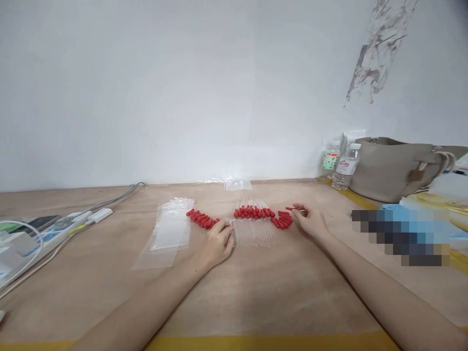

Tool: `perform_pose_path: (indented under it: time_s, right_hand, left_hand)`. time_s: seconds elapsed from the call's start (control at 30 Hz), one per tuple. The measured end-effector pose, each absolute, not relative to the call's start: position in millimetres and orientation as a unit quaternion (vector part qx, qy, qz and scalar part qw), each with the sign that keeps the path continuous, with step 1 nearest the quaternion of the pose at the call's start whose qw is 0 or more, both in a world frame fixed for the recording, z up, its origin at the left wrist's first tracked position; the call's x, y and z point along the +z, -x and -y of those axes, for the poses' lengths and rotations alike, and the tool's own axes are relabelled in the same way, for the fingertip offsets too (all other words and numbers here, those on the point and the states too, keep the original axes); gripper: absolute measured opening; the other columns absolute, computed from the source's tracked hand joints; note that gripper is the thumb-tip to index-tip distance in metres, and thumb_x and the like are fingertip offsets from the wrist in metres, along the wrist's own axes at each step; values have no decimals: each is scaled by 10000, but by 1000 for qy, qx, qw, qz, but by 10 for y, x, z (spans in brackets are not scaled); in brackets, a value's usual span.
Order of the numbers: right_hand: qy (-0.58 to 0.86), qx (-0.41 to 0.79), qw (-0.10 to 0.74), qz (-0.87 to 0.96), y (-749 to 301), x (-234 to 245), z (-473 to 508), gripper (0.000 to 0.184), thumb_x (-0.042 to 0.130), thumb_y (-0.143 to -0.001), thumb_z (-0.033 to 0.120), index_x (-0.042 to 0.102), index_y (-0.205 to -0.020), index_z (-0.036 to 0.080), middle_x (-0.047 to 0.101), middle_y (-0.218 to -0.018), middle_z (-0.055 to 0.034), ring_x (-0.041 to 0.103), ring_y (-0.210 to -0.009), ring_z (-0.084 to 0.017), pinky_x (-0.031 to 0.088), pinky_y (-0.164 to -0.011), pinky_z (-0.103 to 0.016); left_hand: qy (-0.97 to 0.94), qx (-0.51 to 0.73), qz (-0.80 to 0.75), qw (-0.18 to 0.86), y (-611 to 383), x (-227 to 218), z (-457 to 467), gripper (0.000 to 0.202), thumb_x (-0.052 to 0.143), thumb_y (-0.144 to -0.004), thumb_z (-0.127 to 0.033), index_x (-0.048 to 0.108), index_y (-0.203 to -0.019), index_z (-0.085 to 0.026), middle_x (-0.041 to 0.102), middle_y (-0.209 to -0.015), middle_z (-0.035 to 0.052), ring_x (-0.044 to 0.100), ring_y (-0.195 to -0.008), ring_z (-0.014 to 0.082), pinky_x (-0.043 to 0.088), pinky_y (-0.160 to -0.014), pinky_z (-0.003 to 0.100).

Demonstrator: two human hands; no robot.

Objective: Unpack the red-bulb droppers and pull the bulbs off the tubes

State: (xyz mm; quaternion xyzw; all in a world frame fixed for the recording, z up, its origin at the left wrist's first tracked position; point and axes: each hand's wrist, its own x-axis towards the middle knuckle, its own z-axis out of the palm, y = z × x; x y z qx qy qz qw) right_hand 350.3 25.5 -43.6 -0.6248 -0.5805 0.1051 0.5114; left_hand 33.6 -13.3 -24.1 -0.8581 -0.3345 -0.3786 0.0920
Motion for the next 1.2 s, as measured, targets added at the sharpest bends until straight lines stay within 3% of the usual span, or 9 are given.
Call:
perform_pose_path:
  time_s: [0.23,0.47,0.63,0.9,1.2]
  right_hand:
    - [608,92,479,627,-3448,-451,-265,244,552,-664,405,616,-773,196,647,-794,-31,577,-710,-159,446,-641,-271]
    - [629,26,456,629,-3467,-427,-217,287,520,-687,430,623,-814,193,640,-842,-33,564,-806,-183,415,-729,-305]
    - [634,-42,457,623,-3427,-378,-170,268,499,-703,407,628,-815,199,630,-855,-37,539,-828,-194,381,-736,-321]
    - [602,-72,320,728,-2980,-86,-116,231,516,-725,425,660,-832,279,615,-788,-31,490,-830,-203,265,-733,-347]
    - [599,-76,279,747,-2841,-136,-269,178,509,-763,321,670,-825,279,635,-873,-44,478,-857,-216,238,-729,-363]
  left_hand:
    - [860,-380,334,70,-374,-246,190,239,466,-783,-210,546,-1001,-153,521,-947,86,523,-874,179,462,-774,302]
    - [857,-386,338,49,-339,-187,263,351,537,-753,-338,528,-1049,-149,538,-978,106,506,-908,217,443,-802,371]
    - [885,-356,300,29,-244,-123,318,354,557,-741,-326,527,-1057,-169,542,-1000,101,492,-935,220,416,-829,393]
    - [895,-330,299,27,-205,-106,327,241,507,-784,-261,555,-1001,-168,538,-977,90,487,-923,196,406,-834,372]
    - [901,-317,293,34,-205,-93,332,170,476,-800,-243,592,-905,-176,542,-946,84,486,-897,193,405,-813,380]
